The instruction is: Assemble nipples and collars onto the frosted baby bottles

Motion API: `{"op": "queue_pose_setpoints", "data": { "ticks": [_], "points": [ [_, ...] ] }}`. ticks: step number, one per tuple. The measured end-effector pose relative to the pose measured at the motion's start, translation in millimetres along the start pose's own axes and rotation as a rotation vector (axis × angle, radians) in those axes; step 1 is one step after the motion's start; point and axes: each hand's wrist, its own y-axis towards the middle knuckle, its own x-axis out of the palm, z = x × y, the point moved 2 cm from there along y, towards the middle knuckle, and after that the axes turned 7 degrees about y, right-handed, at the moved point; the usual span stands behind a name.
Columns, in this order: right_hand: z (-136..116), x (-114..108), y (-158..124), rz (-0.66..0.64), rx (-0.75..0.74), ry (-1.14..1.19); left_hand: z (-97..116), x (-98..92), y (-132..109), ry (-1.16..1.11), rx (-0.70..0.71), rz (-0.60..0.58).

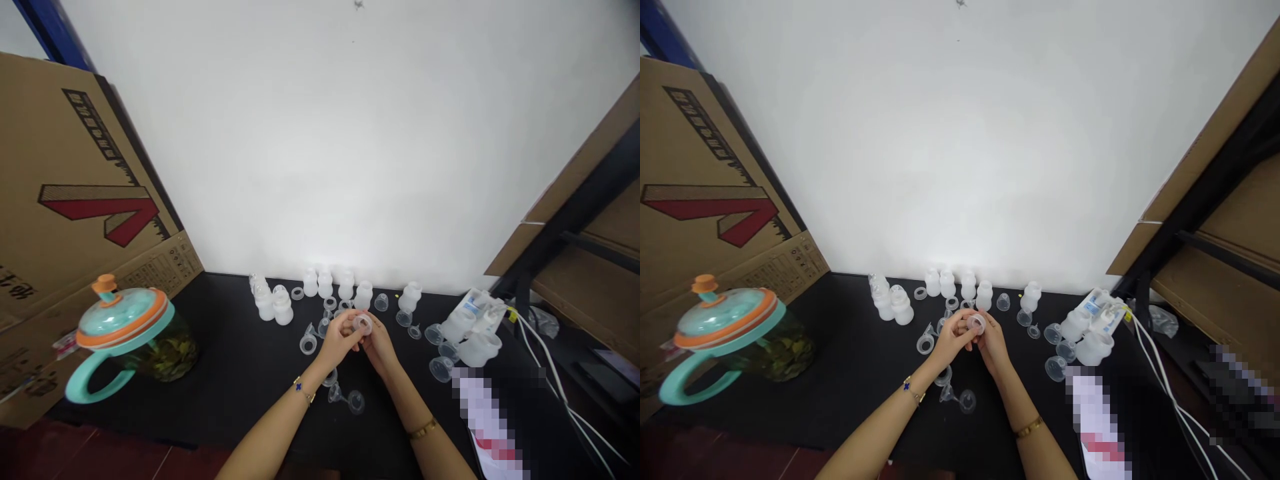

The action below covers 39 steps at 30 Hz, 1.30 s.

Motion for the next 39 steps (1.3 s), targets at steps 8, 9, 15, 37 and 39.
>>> {"op": "queue_pose_setpoints", "data": {
  "ticks": [8,9,15,37,39],
  "points": [
    [3.7,-3.0,1.3,0.016,0.025,0.036,-0.7,-1.2,-0.2,0.082,0.02,0.031],
    [4.3,-3.5,1.4,0.019,0.026,0.04,-1.1,-1.2,-0.2,0.09,0.017,0.035],
    [7.1,-4.8,1.1,0.026,0.033,0.051,-0.9,-0.1,-1.1,0.118,0.005,0.048],
    [9.8,-6.8,2.8,-0.017,0.045,-0.003,1.8,2.5,-3.1,0.116,-0.014,0.067],
    [10.1,-7.3,3.4,-0.017,0.042,0.0,2.6,2.8,-2.8,0.113,-0.016,0.066]
  ]
}}
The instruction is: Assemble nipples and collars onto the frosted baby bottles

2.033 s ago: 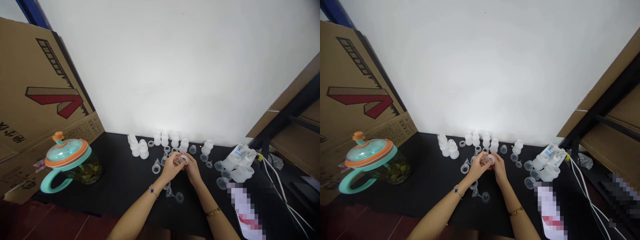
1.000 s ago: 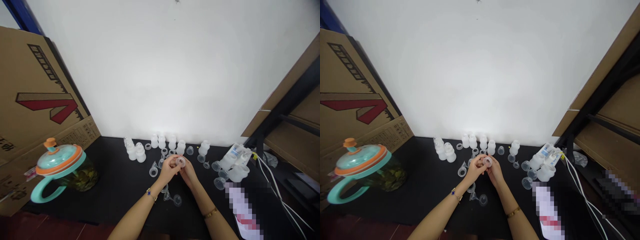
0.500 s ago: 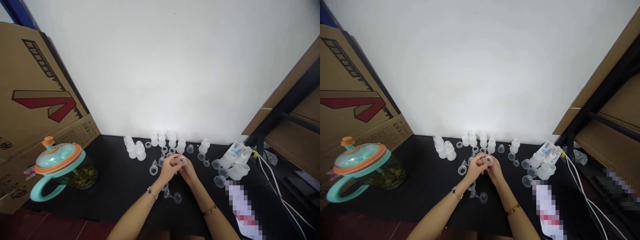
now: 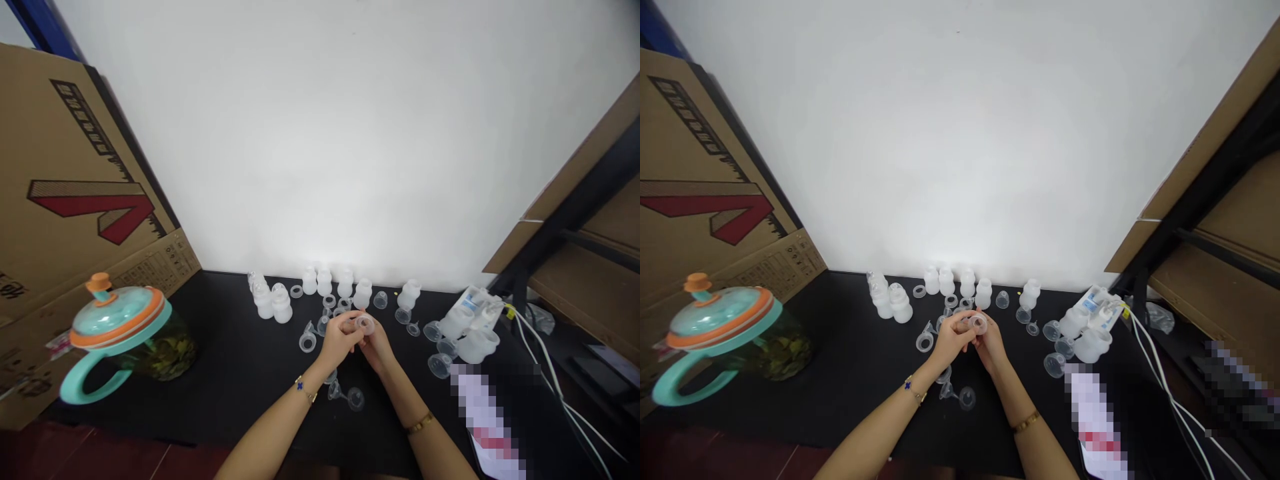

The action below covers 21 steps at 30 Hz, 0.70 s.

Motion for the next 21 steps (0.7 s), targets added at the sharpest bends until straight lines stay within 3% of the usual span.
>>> {"op": "queue_pose_setpoints", "data": {
  "ticks": [21],
  "points": [
    [-6.8,7.9,-6.6,0.077,-0.072,-0.034,3.9,-0.5,-0.1,-0.019,-0.009,-0.052]
  ]
}}
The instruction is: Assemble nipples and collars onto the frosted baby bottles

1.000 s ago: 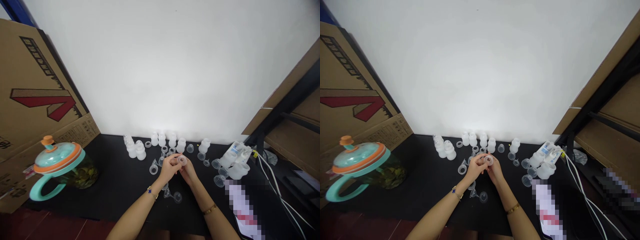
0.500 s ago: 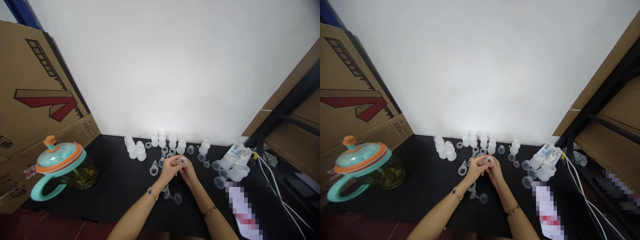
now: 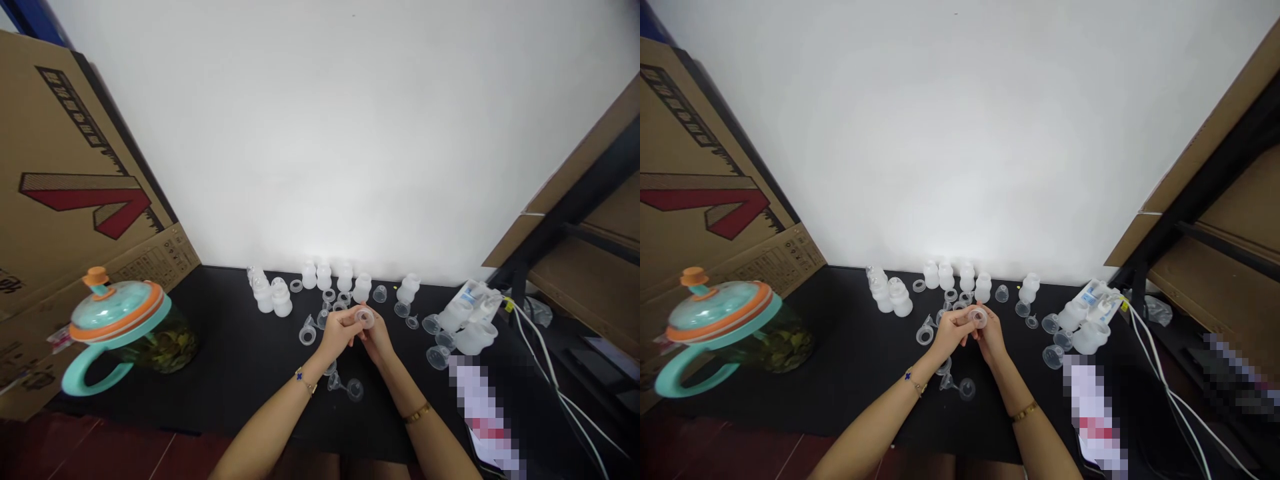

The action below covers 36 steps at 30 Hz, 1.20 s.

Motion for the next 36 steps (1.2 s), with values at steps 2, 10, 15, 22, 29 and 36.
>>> {"op": "queue_pose_setpoints", "data": {
  "ticks": [2,10,15,22,29,36],
  "points": [
    [1.1,-0.7,0.2,0.002,-0.011,-0.009,-0.1,0.1,0.1,-0.012,-0.005,-0.001],
    [6.1,-5.8,2.3,0.023,-0.062,-0.038,0.0,-0.7,0.0,-0.031,-0.001,-0.025],
    [6.6,-5.3,2.2,0.017,-0.067,-0.039,-0.5,-0.8,0.3,-0.022,-0.006,-0.012],
    [6.0,-4.9,2.3,0.042,-0.077,-0.014,1.6,-0.5,-0.4,-0.04,-0.026,0.011],
    [5.8,-4.0,0.4,0.059,-0.088,-0.021,-2.5,0.7,1.1,-0.036,-0.034,0.039],
    [1.0,-3.0,-0.2,0.048,-0.07,-0.04,-4.7,-0.1,1.0,-0.009,0.013,0.017]
  ]
}}
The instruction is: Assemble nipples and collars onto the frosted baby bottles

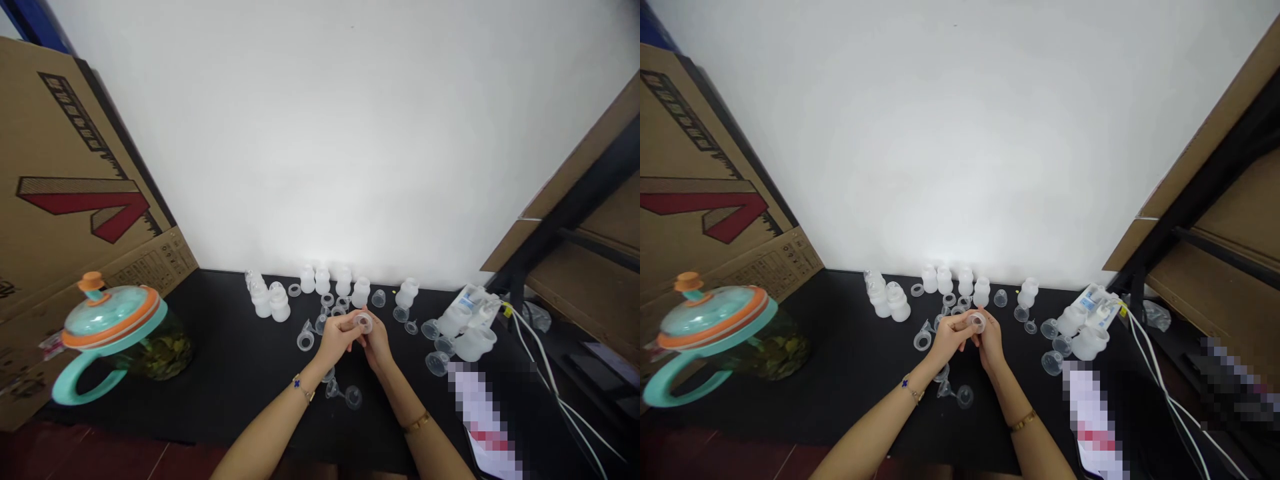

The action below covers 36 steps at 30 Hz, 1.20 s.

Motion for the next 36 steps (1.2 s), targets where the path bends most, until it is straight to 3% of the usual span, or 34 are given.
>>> {"op": "queue_pose_setpoints", "data": {
  "ticks": [5,13,24,29,36],
  "points": [
    [-7.1,0.3,-1.3,-0.014,-0.061,-0.027,3.0,1.9,-2.4,-0.029,0.007,0.021],
    [-22.8,-6.6,-0.7,0.119,-0.32,-0.245,3.4,-12.4,4.1,-0.085,-0.029,0.268],
    [-25.3,-2.0,-6.5,0.073,-0.395,-0.371,2.4,-8.4,3.5,-0.105,-0.051,0.19],
    [-24.6,0.2,-5.7,0.032,-0.328,-0.362,4.3,-11.5,4.3,-0.1,-0.005,0.217],
    [-15.3,1.2,1.4,-0.064,-0.124,-0.329,1.5,-15.9,1.6,0.104,0.119,0.249]
  ]
}}
